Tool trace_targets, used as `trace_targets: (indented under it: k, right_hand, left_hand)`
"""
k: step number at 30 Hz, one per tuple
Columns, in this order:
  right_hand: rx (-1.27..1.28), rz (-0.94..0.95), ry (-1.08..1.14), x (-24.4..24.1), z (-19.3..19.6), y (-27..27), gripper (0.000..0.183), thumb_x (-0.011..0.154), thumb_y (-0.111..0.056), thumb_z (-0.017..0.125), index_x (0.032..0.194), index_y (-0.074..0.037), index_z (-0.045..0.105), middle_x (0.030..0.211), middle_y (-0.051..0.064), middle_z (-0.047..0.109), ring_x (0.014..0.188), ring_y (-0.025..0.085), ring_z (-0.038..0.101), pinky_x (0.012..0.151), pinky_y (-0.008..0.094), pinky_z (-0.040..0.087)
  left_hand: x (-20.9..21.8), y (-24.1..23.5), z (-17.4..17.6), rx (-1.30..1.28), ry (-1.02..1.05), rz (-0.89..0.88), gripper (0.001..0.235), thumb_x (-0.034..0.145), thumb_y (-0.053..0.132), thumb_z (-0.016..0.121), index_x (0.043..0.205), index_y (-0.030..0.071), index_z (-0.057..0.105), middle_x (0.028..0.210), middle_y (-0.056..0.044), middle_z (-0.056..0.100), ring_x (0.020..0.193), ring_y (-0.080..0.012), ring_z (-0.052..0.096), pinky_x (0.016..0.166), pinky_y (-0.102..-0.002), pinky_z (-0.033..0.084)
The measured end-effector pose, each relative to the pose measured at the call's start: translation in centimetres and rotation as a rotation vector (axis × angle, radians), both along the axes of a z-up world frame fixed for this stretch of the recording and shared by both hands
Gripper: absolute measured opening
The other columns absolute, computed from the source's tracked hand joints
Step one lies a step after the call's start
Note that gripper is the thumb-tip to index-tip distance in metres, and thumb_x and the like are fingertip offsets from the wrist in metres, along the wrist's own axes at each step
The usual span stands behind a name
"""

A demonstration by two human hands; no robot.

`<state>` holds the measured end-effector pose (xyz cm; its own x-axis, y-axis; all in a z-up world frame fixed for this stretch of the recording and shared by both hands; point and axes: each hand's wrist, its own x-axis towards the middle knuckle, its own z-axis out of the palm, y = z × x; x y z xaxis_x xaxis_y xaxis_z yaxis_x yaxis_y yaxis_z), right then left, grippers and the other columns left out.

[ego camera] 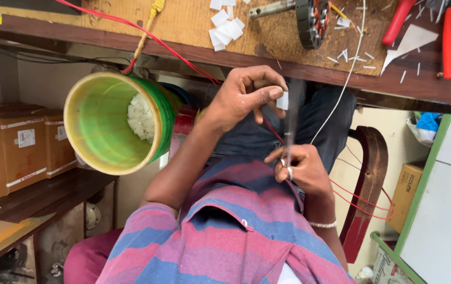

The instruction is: The person cuts small white insulating pieces from a roll using scissors and places them onto the slots of a motor stator. They repeatedly trim the pieces and insert them into the stator windings.

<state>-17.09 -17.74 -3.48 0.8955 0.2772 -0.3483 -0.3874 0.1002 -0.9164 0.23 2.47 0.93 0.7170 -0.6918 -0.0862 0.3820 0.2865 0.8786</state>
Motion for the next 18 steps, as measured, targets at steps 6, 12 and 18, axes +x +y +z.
trace_targets:
  k: [6,12,18]
  right_hand:
    - [0.21,-0.663,-0.425,2.4,4.2,1.9,0.065,0.087,-0.034,0.089,0.136,0.0,0.062,0.113,0.016,0.074,0.087,0.014,0.069,0.074,0.025,0.056]
    - [-0.026,-0.797,-0.414,4.3,5.9,2.3,0.035,0.098,-0.003,0.087,0.12,0.001,0.061,0.102,0.015,0.07,0.093,0.016,0.071,0.086,0.026,0.059]
    - [-0.217,-0.616,-0.335,4.1,6.4,-1.3,0.029,0.093,-0.001,0.086,0.107,0.003,0.061,0.098,0.015,0.072,0.091,0.019,0.074,0.081,0.03,0.062]
  left_hand:
    - [-3.5,-2.3,-1.0,-0.061,0.039,0.22,0.014,0.102,0.014,0.067,0.11,0.002,0.067,0.115,-0.006,0.072,0.105,-0.0144,0.072,0.075,-0.024,0.059]
    - [-8.1,-5.4,-1.3,-0.202,0.17,0.401,0.011,0.108,0.009,0.071,0.11,-0.001,0.07,0.108,-0.006,0.068,0.098,-0.0117,0.064,0.083,-0.026,0.054]
    - [-6.6,-3.3,1.1,0.235,-0.206,0.155,0.024,0.097,0.009,0.072,0.12,0.006,0.073,0.099,-0.002,0.073,0.082,-0.008,0.068,0.07,-0.022,0.056]
